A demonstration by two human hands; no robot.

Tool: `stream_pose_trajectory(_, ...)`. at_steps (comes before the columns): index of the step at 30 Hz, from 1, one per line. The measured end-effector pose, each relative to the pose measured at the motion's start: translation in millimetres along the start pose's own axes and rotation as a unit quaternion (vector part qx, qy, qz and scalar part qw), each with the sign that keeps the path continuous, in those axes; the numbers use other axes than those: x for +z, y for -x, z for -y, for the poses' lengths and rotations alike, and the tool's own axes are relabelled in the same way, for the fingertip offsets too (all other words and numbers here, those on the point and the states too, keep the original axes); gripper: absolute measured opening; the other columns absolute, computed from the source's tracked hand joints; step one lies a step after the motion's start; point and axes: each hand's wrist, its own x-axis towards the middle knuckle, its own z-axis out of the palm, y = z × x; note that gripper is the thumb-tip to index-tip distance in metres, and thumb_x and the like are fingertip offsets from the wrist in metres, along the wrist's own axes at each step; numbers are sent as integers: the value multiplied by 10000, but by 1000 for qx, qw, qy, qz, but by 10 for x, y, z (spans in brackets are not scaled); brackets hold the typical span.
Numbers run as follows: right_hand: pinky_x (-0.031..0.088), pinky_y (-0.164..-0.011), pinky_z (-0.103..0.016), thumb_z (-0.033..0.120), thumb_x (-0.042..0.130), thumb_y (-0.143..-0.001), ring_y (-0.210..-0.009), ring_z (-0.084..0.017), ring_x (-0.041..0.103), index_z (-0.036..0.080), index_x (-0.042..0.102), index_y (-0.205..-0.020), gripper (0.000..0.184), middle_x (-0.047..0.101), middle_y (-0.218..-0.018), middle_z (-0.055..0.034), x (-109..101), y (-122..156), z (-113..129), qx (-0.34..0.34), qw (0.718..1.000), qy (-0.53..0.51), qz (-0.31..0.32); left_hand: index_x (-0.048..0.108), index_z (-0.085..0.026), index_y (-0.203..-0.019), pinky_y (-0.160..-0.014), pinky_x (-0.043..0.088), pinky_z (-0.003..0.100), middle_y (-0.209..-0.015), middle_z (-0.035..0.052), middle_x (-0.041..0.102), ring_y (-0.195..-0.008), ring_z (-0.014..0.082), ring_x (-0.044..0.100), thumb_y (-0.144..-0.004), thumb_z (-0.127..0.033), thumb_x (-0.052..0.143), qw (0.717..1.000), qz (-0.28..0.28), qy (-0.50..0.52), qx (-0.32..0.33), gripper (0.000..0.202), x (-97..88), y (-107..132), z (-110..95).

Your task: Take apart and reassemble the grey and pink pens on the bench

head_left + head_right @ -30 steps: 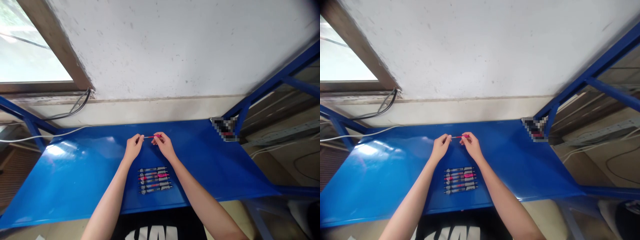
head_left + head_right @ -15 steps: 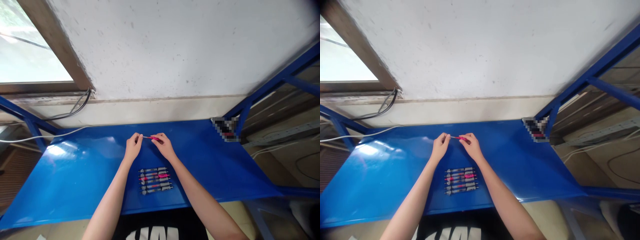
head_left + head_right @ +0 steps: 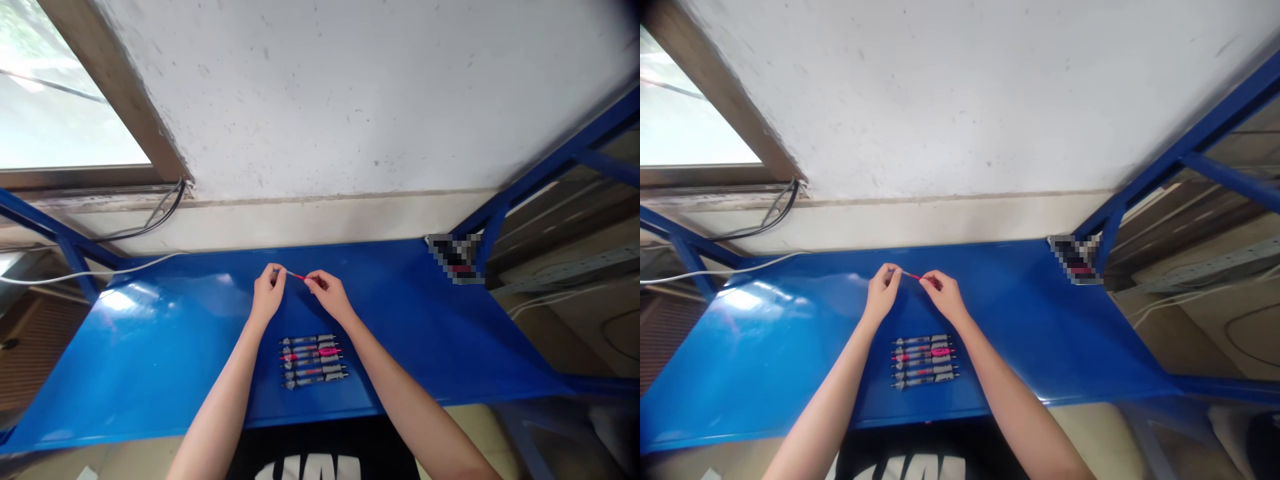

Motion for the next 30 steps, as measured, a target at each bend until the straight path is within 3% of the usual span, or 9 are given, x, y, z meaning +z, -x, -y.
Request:
stream_pose_trajectory(6,447,-619,-305,480,607,-916,-602,-174,575,212,752,-844,313,654,-646,-4,-31,5,37,0,999,33,7,628,-199,-932,-573,323,246,-561,-66,436,-531,118,401,-973,-428,535,1000,3,-1,14,250,-5,6,20)
stream_pose_trajectory(13,522,-710,-330,434,746,-797,-719,-193,654,218,728,-932,256,729,-825,-34,17,-27,-60,21,998,-56,-15,648,-207,-972,-576,319,249,-548,-71,414,-529,126,420,-972,-395,536,1000,15,-13,25,219,12,5,16)
stream_pose_trajectory(18,559,-825,-369,387,744,-797,-850,-221,702,222,716,-925,210,757,-942,-57,17,-53,-111,10,996,-71,-46,655,-198,-903,-587,330,252,-568,-61,434,-547,123,436,-974,-397,538,998,28,-32,37,242,21,8,29)
stream_pose_trajectory(25,567,-703,-344,404,751,-800,-776,-217,699,224,707,-933,228,735,-828,-41,-12,-85,-140,32,992,-107,-58,665,-200,-931,-587,351,248,-557,-68,433,-538,122,449,-953,-383,561,999,-23,-38,31,211,-10,-13,32)
stream_pose_trajectory(30,559,-658,-322,409,739,-810,-787,-217,711,227,705,-959,238,739,-858,-47,-24,-85,-141,35,990,-120,-72,667,-199,-948,-597,385,248,-596,-59,470,-554,124,471,-923,-360,585,999,-19,-17,35,182,-4,-16,12)
